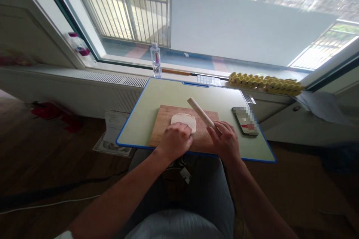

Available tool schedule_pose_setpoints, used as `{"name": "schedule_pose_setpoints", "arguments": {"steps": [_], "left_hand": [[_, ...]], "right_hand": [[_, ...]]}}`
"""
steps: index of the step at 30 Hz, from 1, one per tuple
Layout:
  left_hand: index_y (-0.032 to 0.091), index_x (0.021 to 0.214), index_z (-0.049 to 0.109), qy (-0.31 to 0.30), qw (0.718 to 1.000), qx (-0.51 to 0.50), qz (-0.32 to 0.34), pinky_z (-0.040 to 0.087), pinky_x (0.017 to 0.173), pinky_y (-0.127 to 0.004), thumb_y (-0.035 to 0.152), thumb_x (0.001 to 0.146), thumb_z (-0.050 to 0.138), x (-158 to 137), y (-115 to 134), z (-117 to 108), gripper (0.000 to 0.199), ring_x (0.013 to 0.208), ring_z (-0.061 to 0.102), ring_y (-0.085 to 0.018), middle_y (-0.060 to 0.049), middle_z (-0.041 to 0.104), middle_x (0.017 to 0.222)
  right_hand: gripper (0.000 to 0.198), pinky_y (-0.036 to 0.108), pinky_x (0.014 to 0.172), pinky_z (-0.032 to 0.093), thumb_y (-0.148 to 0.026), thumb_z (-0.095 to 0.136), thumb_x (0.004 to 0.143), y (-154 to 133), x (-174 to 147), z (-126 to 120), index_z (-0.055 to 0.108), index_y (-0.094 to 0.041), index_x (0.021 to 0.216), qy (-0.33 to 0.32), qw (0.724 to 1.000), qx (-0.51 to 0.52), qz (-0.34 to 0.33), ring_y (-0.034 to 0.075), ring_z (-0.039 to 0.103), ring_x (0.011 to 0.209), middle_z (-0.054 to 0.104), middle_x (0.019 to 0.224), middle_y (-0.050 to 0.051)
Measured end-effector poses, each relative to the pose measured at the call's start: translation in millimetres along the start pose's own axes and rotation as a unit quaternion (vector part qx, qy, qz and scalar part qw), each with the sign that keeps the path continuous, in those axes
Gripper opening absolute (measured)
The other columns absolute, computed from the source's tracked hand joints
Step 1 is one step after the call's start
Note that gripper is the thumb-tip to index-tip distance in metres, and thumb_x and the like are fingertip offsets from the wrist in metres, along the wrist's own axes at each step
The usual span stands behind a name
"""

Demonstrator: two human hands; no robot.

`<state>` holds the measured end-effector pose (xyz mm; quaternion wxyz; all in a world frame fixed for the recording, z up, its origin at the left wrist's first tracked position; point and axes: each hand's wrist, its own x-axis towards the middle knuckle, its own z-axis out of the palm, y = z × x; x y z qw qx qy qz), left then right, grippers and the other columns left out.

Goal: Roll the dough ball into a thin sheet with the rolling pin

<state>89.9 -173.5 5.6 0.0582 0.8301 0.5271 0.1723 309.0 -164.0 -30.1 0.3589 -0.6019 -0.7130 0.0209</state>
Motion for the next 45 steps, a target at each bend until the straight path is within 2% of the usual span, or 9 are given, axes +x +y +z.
{"name": "schedule_pose_setpoints", "arguments": {"steps": [3, 5, 9, 11, 16, 22, 26, 41, 45], "left_hand": [[0.017, 0.096, 0.078, -0.008, 1.000, -0.013, -0.020, 0.058, 0.084, -0.040, 0.021, 0.101, 0.055, 13.9, 3.4, 0.2, 0.025, 0.092, 0.075, -0.027, -0.012, 0.080, 0.096], [0.018, 0.099, 0.079, 0.004, 1.000, -0.029, 0.007, 0.058, 0.084, -0.040, 0.020, 0.102, 0.054, 20.4, 6.0, 1.5, 0.025, 0.090, 0.075, -0.027, -0.012, 0.080, 0.095], [0.021, 0.105, 0.078, 0.016, 0.986, -0.069, 0.151, 0.053, 0.105, -0.041, 0.016, 0.100, 0.056, 15.8, 3.7, 3.4, 0.022, 0.099, 0.073, -0.024, -0.008, 0.081, 0.102], [0.022, 0.105, 0.077, 0.022, 0.980, -0.066, 0.186, 0.047, 0.114, -0.044, 0.015, 0.100, 0.058, 7.3, -4.3, 2.6, 0.021, 0.107, 0.071, -0.024, -0.007, 0.080, 0.106], [0.025, 0.109, 0.080, 0.059, 0.991, -0.040, 0.114, 0.048, 0.113, -0.048, 0.018, 0.100, 0.063, -12.0, -36.3, 1.2, 0.020, 0.122, 0.065, -0.026, -0.007, 0.077, 0.121], [0.027, 0.109, 0.083, 0.099, 0.989, -0.110, 0.013, 0.055, 0.107, -0.043, 0.021, 0.098, 0.066, -33.2, -60.9, 4.1, 0.021, 0.115, 0.069, -0.024, -0.007, 0.077, 0.121], [0.023, 0.112, 0.083, 0.103, 0.985, -0.134, -0.017, 0.054, 0.113, -0.047, 0.026, 0.095, 0.071, -38.9, -60.7, 6.9, 0.021, 0.121, 0.070, -0.026, -0.009, 0.079, 0.125], [0.024, 0.103, 0.084, 0.111, 0.974, -0.198, 0.016, 0.056, 0.113, -0.045, 0.016, 0.095, 0.069, -39.3, -45.9, 18.6, 0.018, 0.120, 0.071, -0.024, -0.007, 0.080, 0.123], [0.025, 0.101, 0.081, 0.185, 0.966, -0.177, -0.037, 0.055, 0.110, -0.044, 0.028, 0.100, 0.064, -39.1, -44.7, 6.7, 0.017, 0.115, 0.072, -0.023, -0.006, 0.081, 0.116]], "right_hand": [[0.039, 0.049, 0.113, 0.045, -0.054, 0.053, 0.104, 0.0, 1.0, -0.8, 0.077, -0.023, 0.111, -0.004, 1.000, 0.007, 0.011, 0.031, 0.065, 0.120, 0.078, 0.119, 0.012], [0.041, 0.049, 0.110, 0.047, -0.055, 0.053, 0.104, 1.1, 2.3, -2.7, 0.077, -0.023, 0.111, -0.002, 1.000, 0.009, 0.022, 0.031, 0.065, 0.119, 0.078, 0.118, 0.013], [0.041, 0.048, 0.110, 0.047, -0.055, 0.053, 0.103, 7.1, 5.5, -11.2, 0.077, -0.022, 0.111, 0.004, 1.000, 0.001, 0.030, 0.032, 0.065, 0.118, 0.077, 0.119, 0.013], [0.042, 0.048, 0.111, 0.047, -0.055, 0.053, 0.104, 11.4, 5.6, -15.6, 0.077, -0.022, 0.111, 0.005, 1.000, -0.006, 0.023, 0.031, 0.065, 0.117, 0.077, 0.119, 0.013], [0.042, 0.049, 0.108, 0.048, -0.056, 0.054, 0.103, 16.8, 0.7, -18.5, 0.078, -0.021, 0.108, -0.012, 1.000, -0.014, 0.014, 0.032, 0.066, 0.114, 0.078, 0.114, 0.014], [0.031, 0.044, 0.101, 0.050, -0.052, 0.060, 0.102, 4.2, 3.1, -18.2, 0.077, -0.026, 0.101, -0.078, 0.997, -0.008, -0.002, 0.029, 0.068, 0.110, 0.079, 0.107, 0.008], [0.027, 0.042, 0.098, 0.051, -0.048, 0.062, 0.103, -5.9, 8.8, -17.4, 0.077, -0.026, 0.099, -0.091, 0.995, -0.009, -0.027, 0.028, 0.068, 0.106, 0.079, 0.105, 0.006], [0.023, 0.045, 0.108, 0.046, -0.043, 0.070, 0.100, -13.3, 20.8, -12.2, 0.080, -0.027, 0.114, -0.153, 0.985, -0.039, -0.066, 0.028, 0.066, 0.117, 0.078, 0.121, 0.007], [0.024, 0.048, 0.110, 0.044, -0.044, 0.072, 0.099, -12.8, 29.4, -14.1, 0.080, -0.031, 0.118, -0.178, 0.977, -0.067, -0.093, 0.030, 0.062, 0.125, 0.075, 0.131, 0.006]]}}
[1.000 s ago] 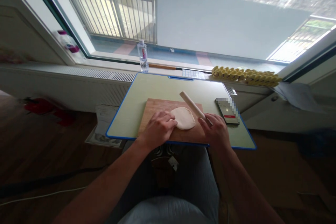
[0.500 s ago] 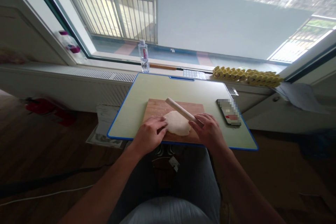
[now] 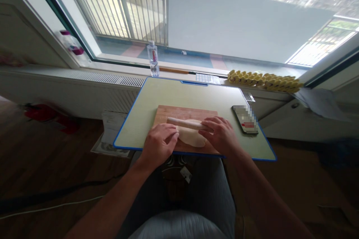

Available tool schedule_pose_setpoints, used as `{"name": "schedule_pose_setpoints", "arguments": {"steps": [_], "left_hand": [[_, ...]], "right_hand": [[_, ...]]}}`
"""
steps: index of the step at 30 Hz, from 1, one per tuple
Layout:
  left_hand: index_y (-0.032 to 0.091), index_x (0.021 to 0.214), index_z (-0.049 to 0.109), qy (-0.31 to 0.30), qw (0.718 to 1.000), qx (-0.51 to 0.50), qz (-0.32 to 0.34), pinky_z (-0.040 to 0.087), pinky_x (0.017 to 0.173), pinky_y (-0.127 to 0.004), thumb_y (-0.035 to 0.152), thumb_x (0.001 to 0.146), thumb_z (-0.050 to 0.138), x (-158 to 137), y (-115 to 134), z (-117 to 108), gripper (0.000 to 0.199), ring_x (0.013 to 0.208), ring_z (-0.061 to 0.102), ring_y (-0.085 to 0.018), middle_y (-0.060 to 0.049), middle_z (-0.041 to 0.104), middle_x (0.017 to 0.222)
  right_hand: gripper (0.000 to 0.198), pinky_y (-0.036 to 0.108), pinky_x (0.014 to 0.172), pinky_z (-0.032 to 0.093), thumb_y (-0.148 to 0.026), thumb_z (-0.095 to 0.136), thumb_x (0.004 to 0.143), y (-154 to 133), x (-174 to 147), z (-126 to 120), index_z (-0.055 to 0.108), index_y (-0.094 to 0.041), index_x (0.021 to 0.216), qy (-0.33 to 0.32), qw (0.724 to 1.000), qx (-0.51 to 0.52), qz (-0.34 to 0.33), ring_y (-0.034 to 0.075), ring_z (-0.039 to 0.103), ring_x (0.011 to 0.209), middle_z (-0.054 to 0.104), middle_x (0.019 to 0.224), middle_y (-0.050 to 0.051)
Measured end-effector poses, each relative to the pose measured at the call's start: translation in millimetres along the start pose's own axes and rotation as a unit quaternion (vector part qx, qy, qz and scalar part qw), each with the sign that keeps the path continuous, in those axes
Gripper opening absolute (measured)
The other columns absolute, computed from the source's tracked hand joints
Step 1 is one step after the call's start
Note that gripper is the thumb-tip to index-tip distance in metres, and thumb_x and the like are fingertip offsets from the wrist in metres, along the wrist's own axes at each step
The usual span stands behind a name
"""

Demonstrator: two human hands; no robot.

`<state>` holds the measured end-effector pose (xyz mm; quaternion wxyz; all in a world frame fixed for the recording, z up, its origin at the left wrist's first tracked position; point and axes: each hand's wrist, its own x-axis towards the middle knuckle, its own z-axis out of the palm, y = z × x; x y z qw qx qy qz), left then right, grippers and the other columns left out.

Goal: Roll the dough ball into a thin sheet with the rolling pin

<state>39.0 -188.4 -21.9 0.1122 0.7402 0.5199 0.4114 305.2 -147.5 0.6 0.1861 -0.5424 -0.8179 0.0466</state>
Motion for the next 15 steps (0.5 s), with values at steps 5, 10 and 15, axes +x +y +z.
{"name": "schedule_pose_setpoints", "arguments": {"steps": [5, 10, 15], "left_hand": [[0.023, 0.122, 0.075, 0.061, 0.994, 0.077, -0.045, 0.048, 0.115, -0.044, 0.036, 0.106, 0.052, 25.5, 4.7, 5.2, 0.031, 0.125, 0.066, -0.025, -0.008, 0.076, 0.128], [0.023, 0.136, 0.071, -0.050, 0.981, 0.176, -0.069, 0.037, 0.123, -0.058, 0.037, 0.108, 0.047, 43.2, 0.0, 30.9, 0.039, 0.141, 0.056, -0.033, -0.011, 0.067, 0.149], [0.025, 0.142, 0.069, -0.085, 0.970, 0.221, -0.059, 0.028, 0.125, -0.069, 0.035, 0.108, 0.041, 50.6, -6.9, 39.6, 0.045, 0.149, 0.048, -0.037, -0.011, 0.060, 0.158]], "right_hand": [[0.026, 0.050, 0.113, 0.042, -0.045, 0.074, 0.098, 1.8, 5.6, 4.6, 0.080, -0.035, 0.120, -0.024, 0.999, -0.003, -0.030, 0.032, 0.057, 0.133, 0.069, 0.142, 0.004], [0.042, 0.051, 0.117, 0.041, -0.056, 0.060, 0.104, 0.0, 6.7, 17.4, 0.073, -0.030, 0.136, -0.023, 1.000, -0.012, -0.010, 0.032, 0.056, 0.137, 0.068, 0.147, 0.007], [0.048, 0.058, 0.120, 0.036, -0.050, 0.037, 0.114, -6.6, 13.1, 29.5, 0.066, -0.028, 0.146, 0.011, 0.996, -0.061, 0.057, 0.033, 0.052, 0.144, 0.063, 0.154, 0.007]]}}
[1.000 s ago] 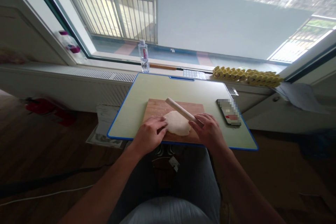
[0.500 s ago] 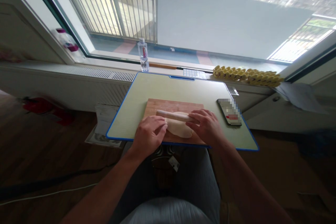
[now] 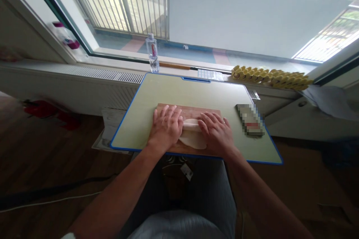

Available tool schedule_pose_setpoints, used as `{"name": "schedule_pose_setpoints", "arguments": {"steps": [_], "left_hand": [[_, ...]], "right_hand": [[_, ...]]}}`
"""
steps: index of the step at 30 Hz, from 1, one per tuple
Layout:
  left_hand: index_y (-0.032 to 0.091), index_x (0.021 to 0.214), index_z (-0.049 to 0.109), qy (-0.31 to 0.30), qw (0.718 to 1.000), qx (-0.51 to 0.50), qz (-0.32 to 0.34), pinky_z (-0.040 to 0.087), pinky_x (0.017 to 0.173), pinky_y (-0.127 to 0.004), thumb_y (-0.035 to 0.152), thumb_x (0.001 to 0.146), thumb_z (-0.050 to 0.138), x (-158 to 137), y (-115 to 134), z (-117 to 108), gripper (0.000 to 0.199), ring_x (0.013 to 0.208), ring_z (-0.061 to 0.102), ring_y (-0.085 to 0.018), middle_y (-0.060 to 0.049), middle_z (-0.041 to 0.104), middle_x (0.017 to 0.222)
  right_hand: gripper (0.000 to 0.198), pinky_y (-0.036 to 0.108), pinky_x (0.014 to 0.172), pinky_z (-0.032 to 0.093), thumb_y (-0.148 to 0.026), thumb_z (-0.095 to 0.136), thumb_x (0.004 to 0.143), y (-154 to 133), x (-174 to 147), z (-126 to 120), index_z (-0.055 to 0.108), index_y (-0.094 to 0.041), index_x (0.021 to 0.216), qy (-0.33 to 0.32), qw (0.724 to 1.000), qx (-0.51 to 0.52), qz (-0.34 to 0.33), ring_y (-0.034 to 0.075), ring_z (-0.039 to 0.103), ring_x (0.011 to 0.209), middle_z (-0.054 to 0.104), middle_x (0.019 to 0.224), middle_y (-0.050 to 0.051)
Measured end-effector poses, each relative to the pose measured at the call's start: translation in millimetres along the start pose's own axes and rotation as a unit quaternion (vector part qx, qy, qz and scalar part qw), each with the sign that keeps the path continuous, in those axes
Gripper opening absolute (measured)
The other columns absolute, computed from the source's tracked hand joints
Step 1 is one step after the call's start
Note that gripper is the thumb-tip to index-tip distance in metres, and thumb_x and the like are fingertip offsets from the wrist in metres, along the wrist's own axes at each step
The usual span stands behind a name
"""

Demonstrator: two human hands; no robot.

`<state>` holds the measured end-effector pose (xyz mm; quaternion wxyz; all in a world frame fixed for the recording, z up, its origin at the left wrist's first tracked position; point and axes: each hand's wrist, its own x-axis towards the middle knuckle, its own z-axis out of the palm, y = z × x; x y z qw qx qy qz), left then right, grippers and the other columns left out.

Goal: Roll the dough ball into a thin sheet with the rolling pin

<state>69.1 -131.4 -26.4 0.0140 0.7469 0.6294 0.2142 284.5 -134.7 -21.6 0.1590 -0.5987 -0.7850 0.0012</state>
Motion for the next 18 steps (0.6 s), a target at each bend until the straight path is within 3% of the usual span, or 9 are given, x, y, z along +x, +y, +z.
{"name": "schedule_pose_setpoints", "arguments": {"steps": [6, 12, 18], "left_hand": [[0.024, 0.140, 0.071, -0.013, 1.000, 0.015, -0.013, 0.033, 0.123, -0.067, 0.031, 0.104, 0.045, 21.3, -2.5, 2.6, 0.045, 0.146, 0.051, -0.037, -0.012, 0.062, 0.157], [0.027, 0.141, 0.071, -0.044, 0.997, 0.047, -0.031, 0.037, 0.121, -0.062, 0.034, 0.104, 0.044, 43.3, -3.8, 6.1, 0.047, 0.144, 0.053, -0.035, -0.011, 0.061, 0.157], [0.027, 0.149, 0.065, -0.059, 0.997, 0.043, -0.031, 0.031, 0.127, -0.063, 0.038, 0.107, 0.038, 22.5, 0.7, -2.5, 0.051, 0.152, 0.047, -0.033, -0.009, 0.056, 0.164]], "right_hand": [[0.051, 0.062, 0.121, 0.035, -0.050, 0.042, 0.111, 2.7, 21.6, 14.9, 0.065, -0.024, 0.149, 0.033, 0.998, -0.028, 0.036, 0.039, 0.048, 0.147, 0.061, 0.156, 0.011], [0.057, 0.056, 0.123, 0.034, -0.048, 0.040, 0.110, 5.2, 48.7, 11.5, 0.054, -0.020, 0.158, -0.027, 0.996, -0.038, 0.076, 0.035, 0.044, 0.151, 0.054, 0.163, 0.010], [0.058, 0.059, 0.126, 0.030, -0.044, 0.036, 0.110, -6.4, 30.8, 2.7, 0.053, -0.017, 0.159, -0.037, 0.994, -0.047, 0.092, 0.034, 0.040, 0.154, 0.051, 0.166, 0.010]]}}
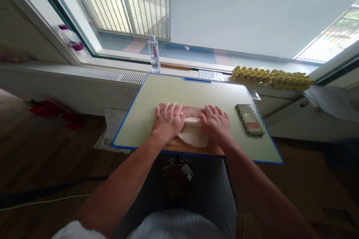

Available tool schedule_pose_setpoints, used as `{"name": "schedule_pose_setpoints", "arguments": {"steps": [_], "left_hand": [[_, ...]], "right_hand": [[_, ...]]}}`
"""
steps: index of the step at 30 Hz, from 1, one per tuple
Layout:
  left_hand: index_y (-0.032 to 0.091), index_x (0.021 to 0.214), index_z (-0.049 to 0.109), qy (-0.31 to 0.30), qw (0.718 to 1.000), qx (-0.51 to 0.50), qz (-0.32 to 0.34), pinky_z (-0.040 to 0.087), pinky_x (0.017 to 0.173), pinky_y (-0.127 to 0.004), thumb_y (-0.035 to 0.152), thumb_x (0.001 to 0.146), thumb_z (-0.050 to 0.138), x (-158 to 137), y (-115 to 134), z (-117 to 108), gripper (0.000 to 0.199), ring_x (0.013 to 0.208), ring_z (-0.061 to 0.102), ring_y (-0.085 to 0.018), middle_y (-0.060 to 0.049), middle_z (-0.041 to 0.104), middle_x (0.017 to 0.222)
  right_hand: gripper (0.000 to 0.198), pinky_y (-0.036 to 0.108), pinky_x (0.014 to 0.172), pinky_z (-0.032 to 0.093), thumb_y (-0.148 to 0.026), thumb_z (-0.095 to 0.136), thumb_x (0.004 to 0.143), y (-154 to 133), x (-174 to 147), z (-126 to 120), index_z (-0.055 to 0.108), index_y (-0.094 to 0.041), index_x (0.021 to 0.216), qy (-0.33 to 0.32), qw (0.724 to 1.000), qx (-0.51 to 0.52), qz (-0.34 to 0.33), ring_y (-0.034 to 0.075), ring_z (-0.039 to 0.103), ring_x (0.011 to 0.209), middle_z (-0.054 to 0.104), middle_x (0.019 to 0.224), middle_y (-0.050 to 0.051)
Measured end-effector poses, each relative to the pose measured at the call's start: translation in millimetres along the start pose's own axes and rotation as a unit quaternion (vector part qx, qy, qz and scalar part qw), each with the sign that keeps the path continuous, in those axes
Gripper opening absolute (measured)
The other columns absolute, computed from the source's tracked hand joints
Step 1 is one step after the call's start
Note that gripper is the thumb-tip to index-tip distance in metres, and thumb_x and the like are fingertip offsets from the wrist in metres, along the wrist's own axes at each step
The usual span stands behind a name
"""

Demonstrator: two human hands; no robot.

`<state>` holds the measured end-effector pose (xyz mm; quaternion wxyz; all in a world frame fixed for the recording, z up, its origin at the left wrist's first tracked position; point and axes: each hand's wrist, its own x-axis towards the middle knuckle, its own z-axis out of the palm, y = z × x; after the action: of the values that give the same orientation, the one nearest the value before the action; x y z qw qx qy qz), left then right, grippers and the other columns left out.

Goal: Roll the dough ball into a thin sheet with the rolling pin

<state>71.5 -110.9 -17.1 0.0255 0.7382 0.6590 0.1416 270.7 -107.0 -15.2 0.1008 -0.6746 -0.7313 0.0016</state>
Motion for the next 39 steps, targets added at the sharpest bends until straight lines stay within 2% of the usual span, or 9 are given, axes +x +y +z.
{"name": "schedule_pose_setpoints", "arguments": {"steps": [4, 7, 11, 17, 22, 26, 33, 39], "left_hand": [[0.026, 0.152, 0.062, 0.002, 1.000, -0.004, 0.024, 0.031, 0.129, -0.061, 0.040, 0.109, 0.033, -33.4, 1.8, -4.4, 0.054, 0.154, 0.046, -0.032, -0.007, 0.054, 0.165], [0.024, 0.154, 0.060, 0.002, 0.999, -0.007, 0.033, 0.031, 0.129, -0.061, 0.041, 0.110, 0.030, -41.3, 2.3, -4.9, 0.056, 0.155, 0.044, -0.032, -0.007, 0.053, 0.166], [0.024, 0.154, 0.061, 0.004, 1.000, 0.001, 0.024, 0.029, 0.128, -0.065, 0.040, 0.108, 0.033, -15.6, 2.1, -1.3, 0.056, 0.155, 0.044, -0.035, -0.009, 0.052, 0.166], [0.028, 0.152, 0.061, -0.041, 0.999, 0.006, 0.008, 0.030, 0.125, -0.069, 0.039, 0.104, 0.038, 44.7, -0.3, 3.1, 0.055, 0.153, 0.044, -0.034, -0.010, 0.050, 0.168], [0.028, 0.155, 0.058, -0.064, 0.998, -0.001, 0.017, 0.030, 0.125, -0.068, 0.041, 0.104, 0.037, 60.8, -4.4, 3.3, 0.057, 0.154, 0.042, -0.034, -0.010, 0.046, 0.171], [0.028, 0.155, 0.059, -0.065, 0.998, 0.001, 0.025, 0.031, 0.125, -0.067, 0.042, 0.105, 0.036, 47.5, -5.6, 3.0, 0.057, 0.154, 0.043, -0.034, -0.010, 0.047, 0.170], [0.029, 0.153, 0.062, -0.027, 0.998, -0.014, 0.047, 0.030, 0.128, -0.064, 0.043, 0.108, 0.034, 0.9, -7.0, -0.3, 0.055, 0.154, 0.045, -0.033, -0.006, 0.052, 0.167], [0.026, 0.155, 0.059, -0.016, 0.997, -0.038, 0.063, 0.029, 0.130, -0.059, 0.043, 0.110, 0.033, -45.9, -9.9, -13.9, 0.055, 0.156, 0.044, -0.030, -0.006, 0.056, 0.164]], "right_hand": [[0.057, 0.060, 0.125, 0.030, -0.044, 0.032, 0.112, -2.5, -37.1, -1.3, 0.056, -0.016, 0.155, 0.029, 0.999, -0.004, -0.017, 0.034, 0.042, 0.154, 0.054, 0.163, 0.012], [0.056, 0.061, 0.126, 0.028, -0.045, 0.032, 0.113, -3.0, -48.3, 0.3, 0.059, -0.016, 0.153, 0.041, 0.999, -0.002, -0.014, 0.034, 0.042, 0.154, 0.056, 0.162, 0.012], [0.056, 0.062, 0.127, 0.027, -0.045, 0.033, 0.112, -1.9, -26.2, 4.5, 0.059, -0.018, 0.154, 0.042, 0.999, -0.006, -0.005, 0.035, 0.041, 0.154, 0.055, 0.162, 0.010], [0.063, 0.058, 0.127, 0.032, -0.046, 0.036, 0.108, 3.2, 27.2, 3.6, 0.049, -0.017, 0.163, -0.032, 0.999, 0.008, 0.031, 0.034, 0.040, 0.155, 0.049, 0.167, 0.008], [0.067, 0.055, 0.128, 0.030, -0.045, 0.035, 0.105, 3.2, 38.8, -0.1, 0.044, -0.016, 0.166, -0.065, 0.997, 0.007, 0.048, 0.033, 0.035, 0.157, 0.044, 0.171, 0.008], [0.065, 0.060, 0.128, 0.029, -0.042, 0.032, 0.107, -2.1, 20.7, -1.8, 0.045, -0.016, 0.165, -0.060, 0.997, -0.006, 0.049, 0.034, 0.035, 0.158, 0.044, 0.171, 0.009], [0.060, 0.061, 0.128, 0.025, -0.047, 0.028, 0.113, -13.4, -36.7, -2.1, 0.056, -0.016, 0.157, 0.016, 0.999, -0.035, 0.014, 0.035, 0.039, 0.156, 0.052, 0.165, 0.012], [0.065, 0.060, 0.128, 0.024, -0.049, 0.033, 0.113, -14.6, -87.8, 6.4, 0.044, -0.009, 0.163, 0.066, 0.997, -0.014, -0.031, 0.035, 0.036, 0.158, 0.046, 0.168, 0.017]]}}
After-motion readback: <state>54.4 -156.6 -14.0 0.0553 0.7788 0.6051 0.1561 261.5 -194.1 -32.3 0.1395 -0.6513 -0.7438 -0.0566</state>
